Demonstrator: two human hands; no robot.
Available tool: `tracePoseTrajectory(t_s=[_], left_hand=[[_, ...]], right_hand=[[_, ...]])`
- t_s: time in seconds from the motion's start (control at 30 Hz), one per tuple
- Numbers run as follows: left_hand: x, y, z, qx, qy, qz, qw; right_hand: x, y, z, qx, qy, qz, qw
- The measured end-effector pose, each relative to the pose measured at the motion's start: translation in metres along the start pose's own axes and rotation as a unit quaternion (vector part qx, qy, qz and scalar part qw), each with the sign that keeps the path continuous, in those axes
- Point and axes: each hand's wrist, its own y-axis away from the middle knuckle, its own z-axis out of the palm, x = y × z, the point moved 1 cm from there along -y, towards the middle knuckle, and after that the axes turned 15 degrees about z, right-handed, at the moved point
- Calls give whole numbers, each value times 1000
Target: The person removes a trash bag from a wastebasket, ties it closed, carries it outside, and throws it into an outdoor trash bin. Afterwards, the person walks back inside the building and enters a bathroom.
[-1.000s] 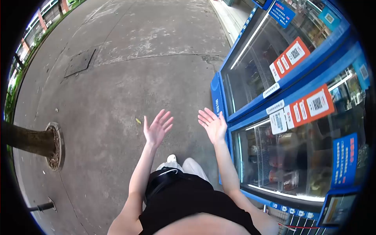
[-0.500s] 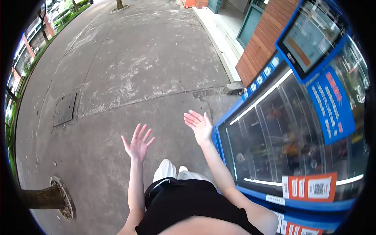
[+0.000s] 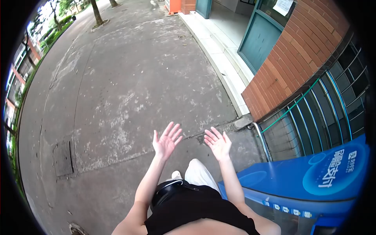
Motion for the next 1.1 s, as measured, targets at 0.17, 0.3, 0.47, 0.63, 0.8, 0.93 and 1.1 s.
tracePoseTrajectory(t_s=[0.17,0.3,0.47,0.63,0.8,0.93,1.1], left_hand=[[-37,-216,-24,-23,54,-120,991],[-43,-379,-39,11,101,-130,986],[-24,-572,8,45,115,-45,991],[-35,-776,-1,30,107,4,994],[-80,-1009,-21,14,117,-63,991],[-144,-1187,23,-5,129,-167,978],[-229,-1375,68,-17,135,-219,966]], right_hand=[[-117,-161,0,-42,-69,-88,993],[-219,-315,21,-84,-118,-53,988],[-343,-468,95,-139,-127,-14,982],[-476,-627,97,-144,-98,3,985],[-612,-775,62,-116,-118,-71,984],[-749,-859,76,-82,-121,-134,980],[-899,-961,73,-54,-89,-209,972]])
